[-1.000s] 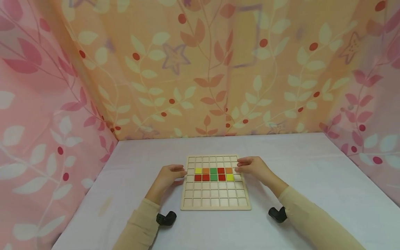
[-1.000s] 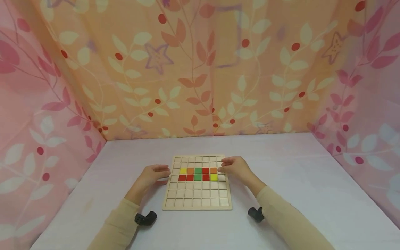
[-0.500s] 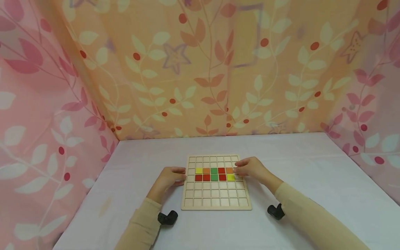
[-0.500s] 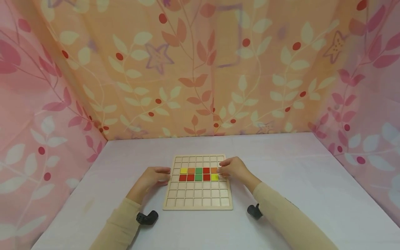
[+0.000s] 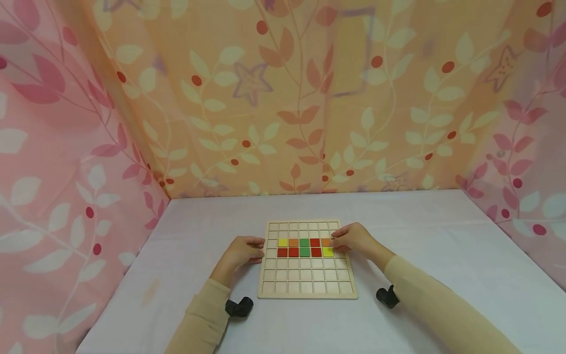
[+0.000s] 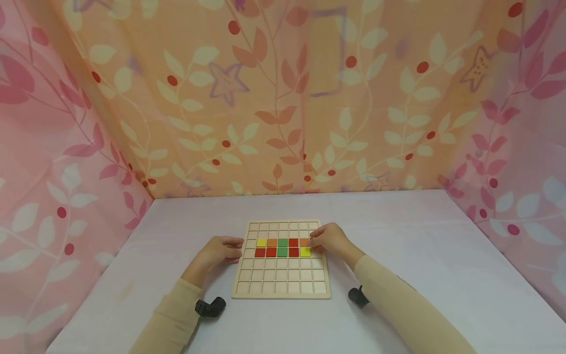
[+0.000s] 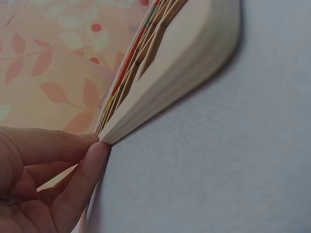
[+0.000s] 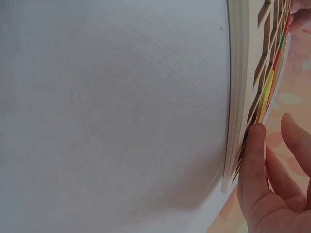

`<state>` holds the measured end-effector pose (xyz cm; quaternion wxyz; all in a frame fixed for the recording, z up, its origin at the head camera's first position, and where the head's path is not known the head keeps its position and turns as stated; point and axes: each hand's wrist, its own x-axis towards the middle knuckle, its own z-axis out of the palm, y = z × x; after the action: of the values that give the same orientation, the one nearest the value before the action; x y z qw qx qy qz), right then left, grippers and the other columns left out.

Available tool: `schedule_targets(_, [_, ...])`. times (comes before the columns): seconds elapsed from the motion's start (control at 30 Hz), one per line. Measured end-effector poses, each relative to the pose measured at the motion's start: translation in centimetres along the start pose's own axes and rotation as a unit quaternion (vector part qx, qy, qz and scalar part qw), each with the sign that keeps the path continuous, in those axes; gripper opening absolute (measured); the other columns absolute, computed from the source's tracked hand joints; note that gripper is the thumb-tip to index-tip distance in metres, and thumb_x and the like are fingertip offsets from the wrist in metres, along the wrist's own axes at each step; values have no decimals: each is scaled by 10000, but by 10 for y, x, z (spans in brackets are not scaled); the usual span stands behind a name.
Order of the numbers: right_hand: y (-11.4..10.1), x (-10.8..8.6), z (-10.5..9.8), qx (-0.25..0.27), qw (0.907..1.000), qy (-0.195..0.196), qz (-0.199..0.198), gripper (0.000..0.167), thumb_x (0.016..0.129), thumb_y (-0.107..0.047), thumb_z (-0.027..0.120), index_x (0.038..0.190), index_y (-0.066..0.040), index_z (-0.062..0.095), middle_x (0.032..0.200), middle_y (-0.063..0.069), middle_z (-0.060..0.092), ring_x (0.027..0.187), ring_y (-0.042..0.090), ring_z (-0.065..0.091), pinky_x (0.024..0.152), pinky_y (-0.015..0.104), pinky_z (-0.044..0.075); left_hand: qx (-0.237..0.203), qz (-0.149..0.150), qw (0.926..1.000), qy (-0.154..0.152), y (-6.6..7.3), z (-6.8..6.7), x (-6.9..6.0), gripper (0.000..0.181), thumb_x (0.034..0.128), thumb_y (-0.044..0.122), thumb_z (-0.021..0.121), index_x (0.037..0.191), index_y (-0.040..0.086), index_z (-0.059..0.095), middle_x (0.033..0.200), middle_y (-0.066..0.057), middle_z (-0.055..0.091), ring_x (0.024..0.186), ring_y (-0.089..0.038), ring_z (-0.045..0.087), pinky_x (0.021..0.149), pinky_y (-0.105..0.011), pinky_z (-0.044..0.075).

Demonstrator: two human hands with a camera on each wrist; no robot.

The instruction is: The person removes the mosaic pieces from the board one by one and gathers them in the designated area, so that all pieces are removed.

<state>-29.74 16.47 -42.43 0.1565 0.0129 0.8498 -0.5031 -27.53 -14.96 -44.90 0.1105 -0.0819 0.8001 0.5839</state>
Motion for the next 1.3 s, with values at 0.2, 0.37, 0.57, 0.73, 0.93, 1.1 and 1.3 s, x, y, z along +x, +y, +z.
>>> schedule_targets(0.2, [0, 3, 0, 69, 10000, 11, 52, 305, 846, -39, 756, 1104, 108, 688, 884, 108, 757, 697, 102, 688, 696, 269, 624, -53, 162, 9998, -96, 0, 0, -2, 409, 833, -121, 666, 1239, -77, 634, 1090, -174, 666, 772, -108, 632, 691, -278, 621])
schedule_targets(0.37, [2, 7, -1, 30, 9998, -18, 202, 267, 850, -49, 757, 1071, 94, 712, 875, 117, 764, 668, 94, 680, 667, 249, 617, -40, 156, 9998, -99, -2, 1, -2, 405, 830, -122, 659, 1232, -72, 640, 1078, -168, 665, 772, -111, 635, 688, -268, 618])
schedule_targets(0.57, [3, 13, -3, 61, 9992, -35, 386, 249, 866, -66, 747, 1064, 83, 722, 883, 144, 767, 618, 101, 673, 631, 225, 604, -47, 125, 9999, -94, -2, 2, 0, 402, 833, -113, 661, 1231, -62, 644, 1057, -144, 661, 781, -118, 631, 693, -265, 618])
schedule_targets(0.73, [3, 15, -3, 76, 9992, -17, 402, 229, 863, -61, 749, 1038, 84, 726, 852, 134, 766, 589, 93, 662, 604, 213, 596, -64, 147, 9998, -104, -2, 3, 0, 402, 836, -115, 656, 1235, -69, 638, 1060, -154, 658, 778, -115, 632, 696, -269, 620])
schedule_targets(0.93, [3, 17, -2, 171, 9993, -45, 322, 207, 853, -37, 750, 1007, 99, 729, 812, 119, 763, 564, 85, 652, 581, 210, 592, -24, 91, 9999, -56, -3, 3, 2, 406, 837, -103, 668, 1239, -49, 645, 1081, -144, 650, 788, -127, 629, 693, -271, 619])
schedule_targets(1.1, [2, 20, -1, 91, 9994, -36, 343, 186, 857, -49, 749, 987, 83, 737, 785, 91, 754, 556, 77, 641, 581, 203, 587, -18, 98, 9999, -55, -4, 2, 1, 399, 844, -93, 666, 1239, -44, 646, 1094, -153, 651, 786, -124, 628, 701, -278, 621])
schedule_targets(1.3, [2, 22, 0, 332, 9987, -49, 377, 186, 882, -34, 715, 1012, 100, 721, 779, 77, 748, 561, 72, 645, 576, 200, 588, -2, 123, 9999, -99, -3, 0, -2, 408, 840, -99, 669, 1244, -47, 646, 1068, -149, 648, 777, -118, 631, 691, -268, 618])
